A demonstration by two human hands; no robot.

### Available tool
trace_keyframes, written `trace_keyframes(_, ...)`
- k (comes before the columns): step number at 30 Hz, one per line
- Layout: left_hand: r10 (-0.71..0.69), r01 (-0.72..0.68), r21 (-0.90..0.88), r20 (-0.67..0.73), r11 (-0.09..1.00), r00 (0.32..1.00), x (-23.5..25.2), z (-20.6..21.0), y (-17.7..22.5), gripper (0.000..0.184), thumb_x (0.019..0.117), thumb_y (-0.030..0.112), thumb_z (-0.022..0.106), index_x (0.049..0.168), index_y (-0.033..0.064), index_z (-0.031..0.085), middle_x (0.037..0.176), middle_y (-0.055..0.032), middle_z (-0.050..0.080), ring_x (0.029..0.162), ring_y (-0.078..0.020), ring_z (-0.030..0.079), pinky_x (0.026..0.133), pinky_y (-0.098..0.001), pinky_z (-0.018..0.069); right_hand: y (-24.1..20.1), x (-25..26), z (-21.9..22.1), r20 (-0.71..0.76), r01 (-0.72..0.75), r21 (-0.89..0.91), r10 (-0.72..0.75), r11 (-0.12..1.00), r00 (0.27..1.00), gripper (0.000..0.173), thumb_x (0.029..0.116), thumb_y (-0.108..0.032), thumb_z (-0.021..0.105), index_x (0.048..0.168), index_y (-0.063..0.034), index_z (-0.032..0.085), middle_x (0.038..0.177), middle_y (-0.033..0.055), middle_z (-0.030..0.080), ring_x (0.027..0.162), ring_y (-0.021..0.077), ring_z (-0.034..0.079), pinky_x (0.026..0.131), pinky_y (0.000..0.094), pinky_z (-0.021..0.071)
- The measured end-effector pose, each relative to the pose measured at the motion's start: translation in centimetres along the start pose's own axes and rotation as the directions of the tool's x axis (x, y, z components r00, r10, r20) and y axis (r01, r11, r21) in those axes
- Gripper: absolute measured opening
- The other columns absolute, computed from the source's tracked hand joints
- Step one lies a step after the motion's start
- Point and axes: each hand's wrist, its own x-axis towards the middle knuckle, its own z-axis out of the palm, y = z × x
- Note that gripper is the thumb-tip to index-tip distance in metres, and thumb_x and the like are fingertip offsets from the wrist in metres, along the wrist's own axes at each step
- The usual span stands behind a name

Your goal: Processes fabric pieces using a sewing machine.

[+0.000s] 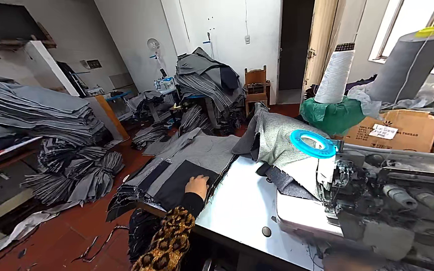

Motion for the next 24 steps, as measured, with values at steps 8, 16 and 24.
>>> trace_keyframes(8, -0.031, 0.026, 0.077, 0.059, 0.997, 0.998, 2.0, -0.5, 2.7, 0.052, 0.0987, 0.027, 0.063, 0.141, -0.0025, 0.056, 0.147, -0.0264, 0.053, 0.138, -0.0455, 0.048, 0.110, -0.0664, 0.0396, -1.0, 0.2, -1.0, -0.056, -0.016, -0.014, 0.015, 1.000, 0.998, 0.039, 0.0996, -0.027, 0.052, 0.089, 0.0005, 0.077, 0.088, 0.0188, 0.076, 0.084, 0.0380, 0.075, 0.073, 0.0529, 0.0570)
trace_keyframes(16, -0.141, 0.127, -0.148, -0.083, 0.981, 0.987, 3.2, -2.8, 1.4, 0.037, 0.1050, 0.015, 0.052, 0.140, 0.0034, 0.059, 0.137, -0.0262, 0.062, 0.131, -0.0426, 0.057, 0.110, -0.0596, 0.0435, 0.3, -0.2, 0.4, -0.096, 0.060, -0.028, -0.063, 0.998, 0.993, 0.037, 0.0967, -0.027, 0.052, 0.082, -0.0002, 0.074, 0.080, 0.0180, 0.074, 0.078, 0.0360, 0.074, 0.067, 0.0508, 0.0557)
trace_keyframes(24, 0.061, -0.059, 0.158, -0.005, 0.986, 0.998, 3.1, -0.6, 1.8, 0.042, 0.1031, 0.021, 0.055, 0.142, 0.0044, 0.059, 0.160, -0.0180, 0.042, 0.130, -0.0423, 0.058, 0.106, -0.0591, 0.0472, 0.4, -0.5, 0.5, -0.128, 0.069, -0.027, -0.072, 0.997, 0.989, 0.038, 0.0962, -0.026, 0.051, 0.079, -0.0007, 0.074, 0.080, 0.0176, 0.074, 0.077, 0.0360, 0.074, 0.067, 0.0505, 0.0560)
